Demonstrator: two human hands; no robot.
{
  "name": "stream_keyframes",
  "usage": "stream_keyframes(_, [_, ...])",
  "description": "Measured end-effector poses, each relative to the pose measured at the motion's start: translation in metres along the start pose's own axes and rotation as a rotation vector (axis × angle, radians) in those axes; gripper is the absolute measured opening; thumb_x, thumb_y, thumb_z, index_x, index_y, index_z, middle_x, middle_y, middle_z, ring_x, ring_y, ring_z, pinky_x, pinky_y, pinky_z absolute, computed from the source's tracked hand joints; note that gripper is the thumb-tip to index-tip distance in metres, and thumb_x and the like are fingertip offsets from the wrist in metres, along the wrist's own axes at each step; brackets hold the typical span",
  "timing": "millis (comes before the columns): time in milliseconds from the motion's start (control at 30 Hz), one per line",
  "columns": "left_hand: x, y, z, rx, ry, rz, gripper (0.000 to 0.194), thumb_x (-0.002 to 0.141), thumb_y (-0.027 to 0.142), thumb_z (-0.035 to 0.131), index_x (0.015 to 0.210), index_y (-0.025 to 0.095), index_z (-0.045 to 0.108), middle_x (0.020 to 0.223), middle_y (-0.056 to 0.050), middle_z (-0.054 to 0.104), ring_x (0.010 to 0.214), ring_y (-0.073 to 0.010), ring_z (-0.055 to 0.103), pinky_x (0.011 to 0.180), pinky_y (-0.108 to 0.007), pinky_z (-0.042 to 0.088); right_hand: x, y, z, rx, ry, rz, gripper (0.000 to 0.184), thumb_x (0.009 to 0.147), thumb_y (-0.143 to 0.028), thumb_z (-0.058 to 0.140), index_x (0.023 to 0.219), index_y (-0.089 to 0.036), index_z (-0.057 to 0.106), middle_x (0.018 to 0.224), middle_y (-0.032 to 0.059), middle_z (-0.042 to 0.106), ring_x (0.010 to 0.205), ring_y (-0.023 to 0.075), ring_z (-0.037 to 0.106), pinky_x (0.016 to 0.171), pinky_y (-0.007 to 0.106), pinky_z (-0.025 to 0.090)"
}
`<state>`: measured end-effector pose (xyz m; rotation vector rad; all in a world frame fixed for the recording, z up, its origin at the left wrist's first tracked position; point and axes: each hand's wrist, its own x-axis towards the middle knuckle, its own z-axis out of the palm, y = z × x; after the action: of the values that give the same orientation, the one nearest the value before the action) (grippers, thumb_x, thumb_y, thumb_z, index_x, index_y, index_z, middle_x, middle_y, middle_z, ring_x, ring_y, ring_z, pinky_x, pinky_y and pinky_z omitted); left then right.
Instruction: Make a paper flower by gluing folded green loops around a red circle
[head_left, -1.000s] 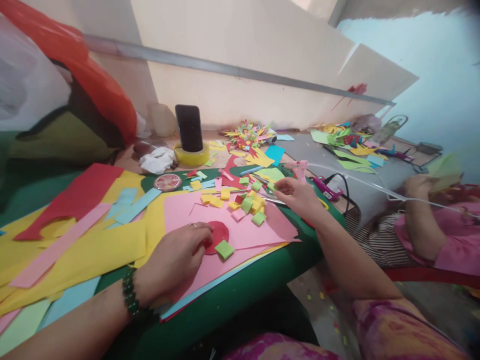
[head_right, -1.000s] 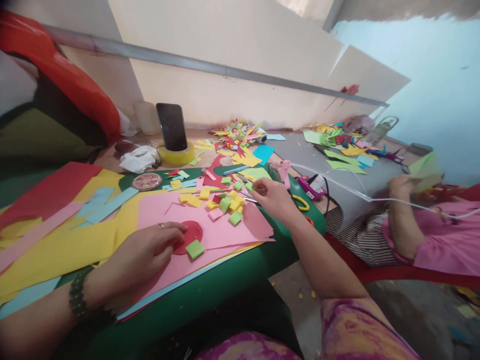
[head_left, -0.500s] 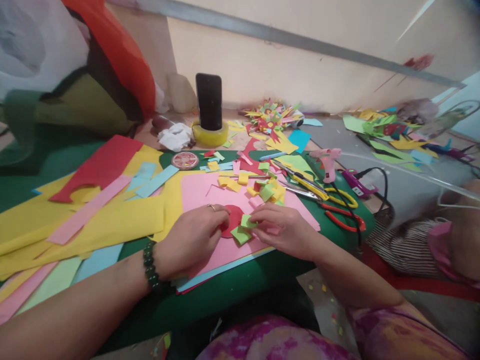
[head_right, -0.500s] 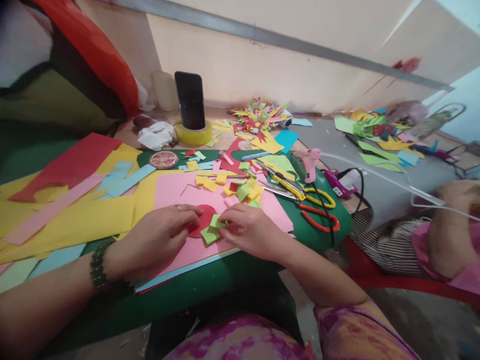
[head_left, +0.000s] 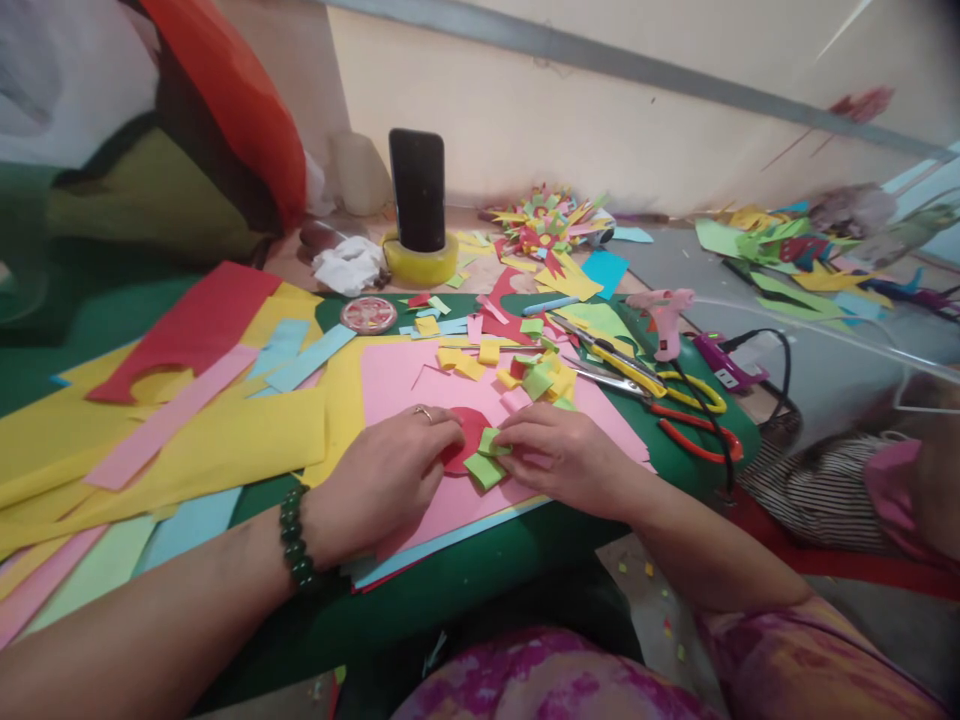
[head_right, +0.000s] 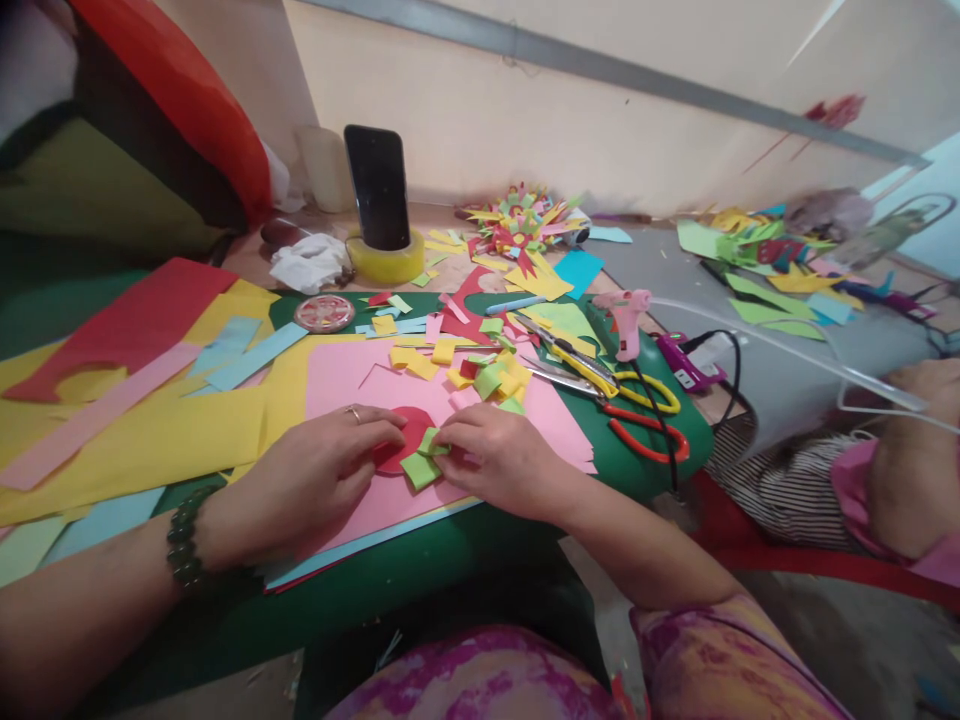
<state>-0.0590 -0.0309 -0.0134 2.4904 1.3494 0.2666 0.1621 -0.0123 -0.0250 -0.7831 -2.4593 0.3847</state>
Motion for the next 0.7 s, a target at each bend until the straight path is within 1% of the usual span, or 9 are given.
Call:
stream_keyframes(133, [-0.0002, -0.0008, 0.0014, 0.004, 0.015, 0.007, 0.030, 0.083, 0.006, 0.041, 0.087, 0.018, 0.068, 0.100, -0.007, 0.070, 0.093, -0.0218, 0.064, 0.080, -0.035, 0.053, -0.0004, 0.0005, -0.0020, -0.008, -0.037, 0.005, 0.011, 0.089, -0.017, 0.057, 0.091, -0.018, 0.068, 0.090, 0.0062, 0.072, 0.082, 0.0145, 0.065, 0.073, 0.025, 0.052])
stream_keyframes(300, [-0.0004, -0.0013, 0.0019, 0.005, 0.028, 0.015, 0.029, 0.084, 0.007, 0.042, 0.086, 0.018, 0.069, 0.101, -0.007, 0.071, 0.094, -0.0220, 0.065, 0.082, -0.035, 0.054, -0.0001, 0.0001, -0.0019, -0.040, -0.045, -0.002, 0.012, 0.089, -0.018, 0.058, 0.092, -0.017, 0.069, 0.091, 0.0063, 0.072, 0.082, 0.0149, 0.065, 0.072, 0.025, 0.052])
stream_keyframes(500, [-0.0005, -0.0003, 0.0004, 0.008, 0.012, 0.003, 0.029, 0.084, 0.008, 0.042, 0.087, 0.018, 0.070, 0.102, -0.007, 0.071, 0.095, -0.0227, 0.065, 0.082, -0.036, 0.054, -0.0007, -0.0004, -0.0016, -0.108, -0.063, -0.022, 0.013, 0.090, -0.018, 0.056, 0.092, -0.018, 0.069, 0.091, 0.0062, 0.071, 0.082, 0.0147, 0.065, 0.072, 0.025, 0.051])
stream_keyframes(700, [-0.0005, 0.0002, 0.0003, 0.010, 0.016, 0.003, 0.029, 0.084, 0.007, 0.043, 0.087, 0.018, 0.070, 0.102, -0.007, 0.071, 0.095, -0.0216, 0.065, 0.082, -0.034, 0.054, -0.0024, -0.0011, -0.0018, -0.180, -0.074, -0.041, 0.015, 0.091, -0.020, 0.054, 0.093, -0.018, 0.069, 0.094, 0.0064, 0.070, 0.082, 0.0147, 0.065, 0.070, 0.024, 0.050])
